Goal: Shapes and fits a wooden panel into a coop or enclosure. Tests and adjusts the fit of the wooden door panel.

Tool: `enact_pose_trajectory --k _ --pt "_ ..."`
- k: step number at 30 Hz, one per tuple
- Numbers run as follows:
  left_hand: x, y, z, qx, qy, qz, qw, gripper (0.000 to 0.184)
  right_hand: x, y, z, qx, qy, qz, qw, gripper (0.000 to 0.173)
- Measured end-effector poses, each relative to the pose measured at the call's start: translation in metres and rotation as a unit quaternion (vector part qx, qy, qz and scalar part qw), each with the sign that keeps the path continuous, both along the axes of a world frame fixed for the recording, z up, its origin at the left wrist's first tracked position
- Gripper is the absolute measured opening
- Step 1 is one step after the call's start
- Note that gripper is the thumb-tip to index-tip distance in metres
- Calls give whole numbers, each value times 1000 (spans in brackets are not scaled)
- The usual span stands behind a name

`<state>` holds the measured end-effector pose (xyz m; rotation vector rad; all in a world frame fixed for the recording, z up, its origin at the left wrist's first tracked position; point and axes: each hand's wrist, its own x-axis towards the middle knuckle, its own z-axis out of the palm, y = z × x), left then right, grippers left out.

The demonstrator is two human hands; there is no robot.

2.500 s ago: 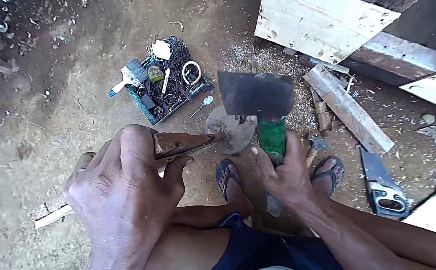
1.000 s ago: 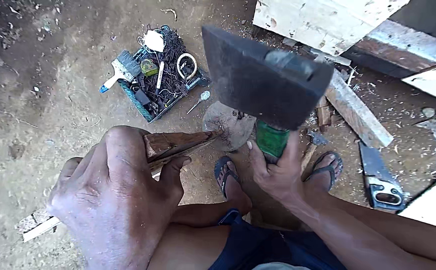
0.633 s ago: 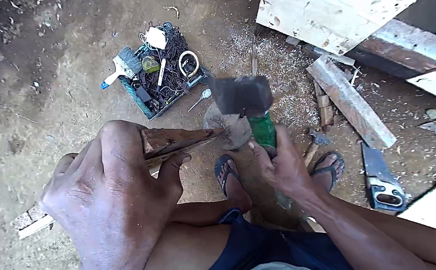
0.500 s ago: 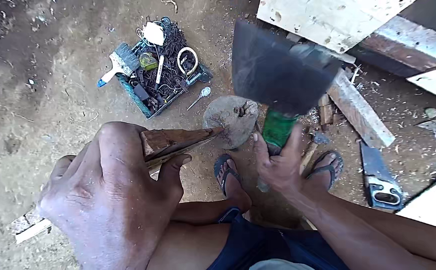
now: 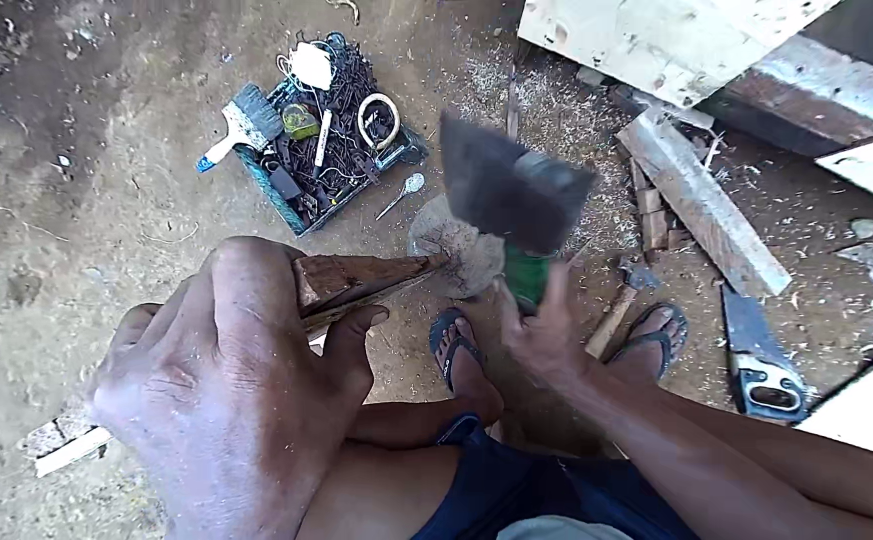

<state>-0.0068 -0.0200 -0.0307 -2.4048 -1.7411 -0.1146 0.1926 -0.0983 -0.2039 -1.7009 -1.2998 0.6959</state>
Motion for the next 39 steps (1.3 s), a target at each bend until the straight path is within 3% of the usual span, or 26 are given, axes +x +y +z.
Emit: enact_pose_trajectory --k 2,4,6,9,11,12,13,15,17,18,20,24,26,27,28,30,31,33,35,37,39 --pt "3 -3 2 10 4 -5 1000 56 9 -2 -27 -252 -37 149 956 35" --pt "4 -1 3 25 8 -21 999 55 17 14 -18 -325 -69 217 918 33" --pt "2 -3 2 15 7 -19 1000 55 20 14 9 -233 -90 199 948 27" --pt "-5 -1 -1 -6 4 -2 1000 61 19 20 57 -7 -40 73 997 31" --pt "-6 -2 -3 -9 8 5 1000 62 13 25 66 95 40 -18 994 36" --pt "-2 -3 -1 -15 9 12 1000 60 8 24 54 122 63 -50 989 38" --pt "5 -2 3 -21 4 21 1000 54 3 18 33 104 58 -61 991 40" --pt "18 -3 9 -21 -13 35 999 41 0 0 -19 -87 -10 23 996 37" --pt "3 -4 3 -10 11 10 1000 55 6 1 -40 -302 -44 167 938 36" --pt "0 -2 3 3 7 -1 1000 59 8 8 -36 -332 -57 199 920 35" --pt "-3 -1 1 6 10 -1 1000 61 13 17 -12 -291 -86 205 931 29" --pt "-4 -5 -7 -15 -10 36 999 53 12 19 49 -3 -45 50 998 32" --pt "11 -7 -5 -4 -44 49 998 38 6 22 50 93 8 -23 995 36" --pt "14 -4 -1 -2 -40 47 998 38 1 18 33 96 18 -39 994 38" --pt "12 -1 2 -5 -28 39 999 43 -2 11 8 47 6 -31 998 38" --pt "0 1 2 -10 6 15 1000 57 0 1 -34 -191 -38 87 977 37" --pt "-1 1 3 -4 6 3 1000 60 5 4 -42 -297 -47 150 942 38" --pt "-2 5 4 12 6 -10 1000 60 14 21 -29 -352 -84 214 907 35" --pt "-5 3 2 -9 12 6 1000 60 14 14 1 -271 -103 200 936 28" --pt "2 2 1 -14 -2 33 999 53 13 16 30 -103 -81 115 985 29" --pt "22 -2 8 -10 -37 45 998 39 8 18 48 32 -29 20 999 32"
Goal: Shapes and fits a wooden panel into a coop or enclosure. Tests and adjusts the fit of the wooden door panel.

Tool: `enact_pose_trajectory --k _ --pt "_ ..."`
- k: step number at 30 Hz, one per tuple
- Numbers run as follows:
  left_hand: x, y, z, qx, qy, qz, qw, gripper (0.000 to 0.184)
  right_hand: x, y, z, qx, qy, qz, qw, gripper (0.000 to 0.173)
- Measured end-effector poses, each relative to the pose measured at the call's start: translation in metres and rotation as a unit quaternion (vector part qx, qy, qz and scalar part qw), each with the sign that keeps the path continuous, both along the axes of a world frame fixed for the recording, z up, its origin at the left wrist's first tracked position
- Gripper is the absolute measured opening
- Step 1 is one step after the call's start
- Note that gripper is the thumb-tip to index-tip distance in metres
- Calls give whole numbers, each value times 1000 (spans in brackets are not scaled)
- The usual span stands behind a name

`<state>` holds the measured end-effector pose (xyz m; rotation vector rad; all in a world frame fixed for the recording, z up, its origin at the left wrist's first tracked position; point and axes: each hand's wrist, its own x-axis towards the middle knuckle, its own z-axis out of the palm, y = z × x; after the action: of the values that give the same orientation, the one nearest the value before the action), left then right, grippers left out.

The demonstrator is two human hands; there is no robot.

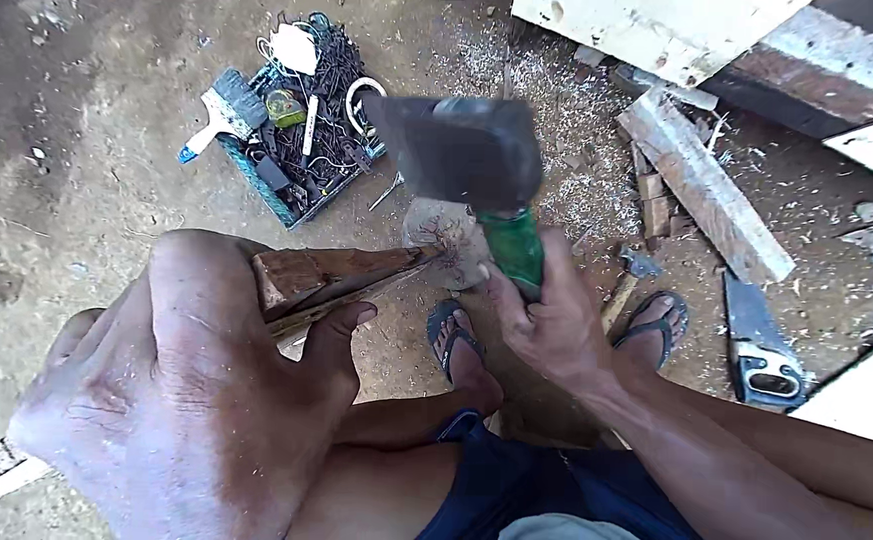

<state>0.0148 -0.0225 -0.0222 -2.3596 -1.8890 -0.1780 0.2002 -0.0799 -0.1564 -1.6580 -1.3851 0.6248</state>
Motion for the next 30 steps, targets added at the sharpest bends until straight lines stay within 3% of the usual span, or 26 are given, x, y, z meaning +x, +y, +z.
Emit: enact_pose_trajectory --k 2,3,5,6,8,10,13,16,17,18,19,20,21,22,24,27,30 --pt "4 0 1 -2 -2 9 1000 38 -8 1 -20 59 32 -62 996 36" --pt "4 1 3 -10 3 13 1000 38 -12 -5 -44 24 25 -66 997 37" --pt "5 4 5 -19 8 8 1000 38 -8 -15 -90 -201 -18 41 979 37" --pt "-3 2 2 -15 15 -10 1000 43 -2 -13 -99 -315 -35 117 941 38" --pt "-26 5 -10 15 45 -44 998 59 6 4 -95 -383 -75 190 901 34" --pt "-27 3 -11 2 46 -34 998 59 11 6 -65 -313 -93 182 928 27" --pt "-4 3 0 -13 14 9 1000 39 6 8 -19 -74 -38 53 995 29" --pt "-26 6 -10 -11 48 -5 999 61 -8 10 -25 52 26 -59 997 37" --pt "-24 7 -8 -16 43 -2 999 59 -12 3 -48 16 12 -60 998 37" --pt "-19 6 -5 -18 24 -2 1000 53 -13 -8 -74 -79 -25 -23 996 35" --pt "-21 6 -6 -17 39 -10 999 56 -9 -14 -93 -233 -58 59 969 35" --pt "-24 5 -7 -10 42 -24 999 60 -2 -11 -106 -364 -79 136 918 37" --pt "-26 7 -6 -2 41 -38 998 61 7 -5 -114 -432 -82 172 882 39" --pt "-29 10 -6 9 39 -48 998 62 15 2 -112 -452 -77 177 871 40" --pt "-33 9 -9 2 41 -35 999 64 30 6 -90 -405 -59 135 902 38" --pt "-35 7 -13 1 42 -14 999 70 35 11 -42 -195 16 9 981 40" --pt "-14 2 -9 -19 -7 30 999 68 19 21 -19 -38 115 -91 988 42"
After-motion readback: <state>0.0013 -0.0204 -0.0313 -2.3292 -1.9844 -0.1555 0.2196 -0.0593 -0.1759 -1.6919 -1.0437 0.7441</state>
